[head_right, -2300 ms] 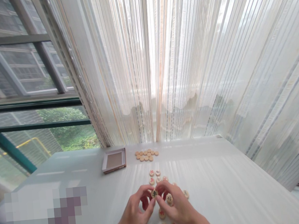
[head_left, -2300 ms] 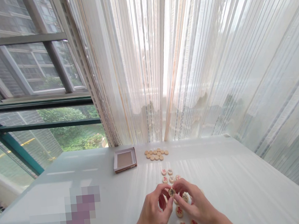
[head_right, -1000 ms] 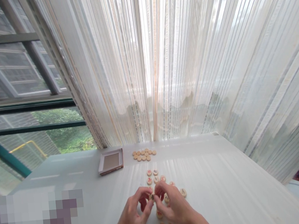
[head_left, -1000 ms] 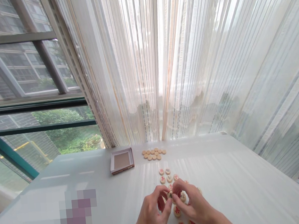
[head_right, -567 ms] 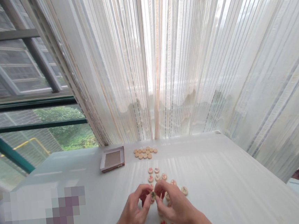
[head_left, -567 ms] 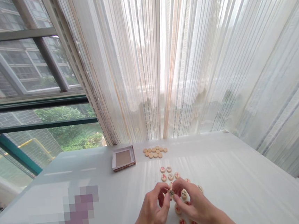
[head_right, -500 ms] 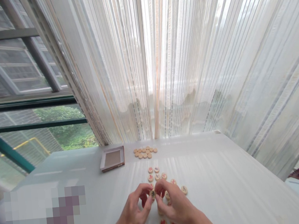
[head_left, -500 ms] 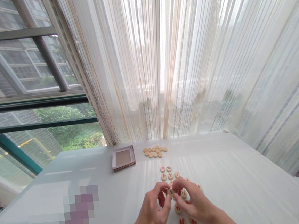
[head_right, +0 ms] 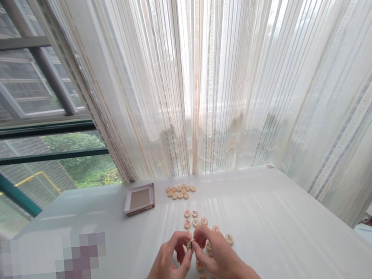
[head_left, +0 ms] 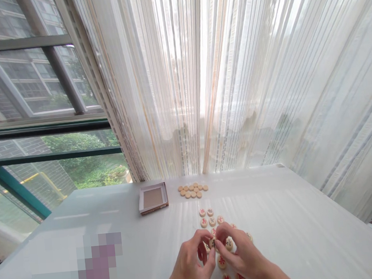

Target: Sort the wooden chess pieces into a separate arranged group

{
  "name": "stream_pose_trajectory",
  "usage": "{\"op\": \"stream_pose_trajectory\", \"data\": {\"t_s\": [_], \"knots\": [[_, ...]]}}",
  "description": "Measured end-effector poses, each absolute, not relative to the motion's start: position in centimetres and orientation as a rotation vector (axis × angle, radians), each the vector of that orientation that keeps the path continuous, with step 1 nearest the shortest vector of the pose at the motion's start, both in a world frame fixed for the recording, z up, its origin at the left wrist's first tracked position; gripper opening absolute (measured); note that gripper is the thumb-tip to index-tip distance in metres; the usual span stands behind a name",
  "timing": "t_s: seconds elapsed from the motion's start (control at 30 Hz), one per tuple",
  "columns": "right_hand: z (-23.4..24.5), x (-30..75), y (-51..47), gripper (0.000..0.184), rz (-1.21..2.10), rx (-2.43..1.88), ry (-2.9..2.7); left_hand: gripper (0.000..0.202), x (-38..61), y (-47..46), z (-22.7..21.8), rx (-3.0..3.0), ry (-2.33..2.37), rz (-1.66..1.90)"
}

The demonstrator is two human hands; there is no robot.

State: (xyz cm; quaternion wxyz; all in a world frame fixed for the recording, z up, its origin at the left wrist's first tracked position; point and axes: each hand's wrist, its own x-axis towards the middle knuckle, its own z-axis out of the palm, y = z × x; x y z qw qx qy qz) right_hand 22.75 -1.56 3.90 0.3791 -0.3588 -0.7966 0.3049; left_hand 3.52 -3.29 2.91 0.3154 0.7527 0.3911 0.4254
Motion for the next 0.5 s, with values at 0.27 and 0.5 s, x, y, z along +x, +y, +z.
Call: {"op": "stream_pose_trajectory", "data": {"t_s": [0.27,0.5], "knots": [[4.37,22.77,-1.97,0.007,0.754,-0.912,-2.076,0.008,3.50,-3.09,2.49,1.879,1.050,1.097],[4.17,22.75,-1.80,0.009,0.758,-0.933,-2.071,0.013,3.40,-3.16,2.74,1.917,1.011,1.103]]}}
